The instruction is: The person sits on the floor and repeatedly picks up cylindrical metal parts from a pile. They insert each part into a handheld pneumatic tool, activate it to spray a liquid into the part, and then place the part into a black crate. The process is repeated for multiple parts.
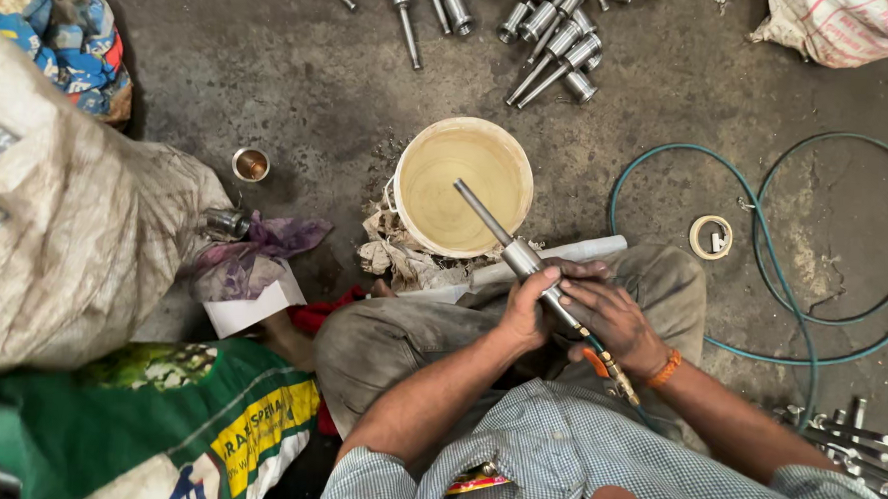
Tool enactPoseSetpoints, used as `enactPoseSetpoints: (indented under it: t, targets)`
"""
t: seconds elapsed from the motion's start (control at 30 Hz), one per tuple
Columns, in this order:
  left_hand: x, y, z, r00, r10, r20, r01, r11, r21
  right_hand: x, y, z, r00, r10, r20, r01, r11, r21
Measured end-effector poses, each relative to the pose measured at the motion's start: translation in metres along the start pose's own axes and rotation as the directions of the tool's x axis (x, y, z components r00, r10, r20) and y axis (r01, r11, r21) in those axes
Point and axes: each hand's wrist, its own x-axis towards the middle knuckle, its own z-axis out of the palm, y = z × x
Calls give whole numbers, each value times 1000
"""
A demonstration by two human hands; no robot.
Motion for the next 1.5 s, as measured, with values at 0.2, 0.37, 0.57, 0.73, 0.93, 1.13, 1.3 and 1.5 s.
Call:
enactPoseSetpoints:
  t: [0.2, 0.37, 0.57, 0.73, 0.93, 1.13, 1.3, 1.5]
  targets:
    - [17, 7, -10, 999, 42, -18, -43, 993, -111, 28, 13, -3, 1000, -9, 18, 9, 1000, 28]
    - [25, 9, -18, 999, 42, -27, -46, 991, -127, 37, 22, -1, 997, 8, 72, -12, 998, 60]
    - [28, 11, -21, 999, 42, -8, -43, 982, -182, 43, 25, 0, 997, 15, 81, -21, 997, 74]
    - [28, 13, -17, 999, 32, -41, -38, 985, -169, 45, 22, -2, 997, 58, 53, -64, 990, 129]
    - [25, 24, -6, 996, 29, -85, -37, 994, -99, 45, 15, 5, 980, 200, -20, -187, 941, 281]
    - [20, 33, -1, 994, 83, -68, -85, 996, -24, 44, 2, 20, 875, 478, -75, -342, 720, 604]
    - [23, 26, -12, 995, 43, -87, -43, 999, -9, 52, -2, 31, 747, 665, -11, -323, 378, 868]
    - [27, 22, -22, 995, 73, -66, -82, 987, -141, 61, -11, 25, 722, 690, 44, -285, 240, 928]
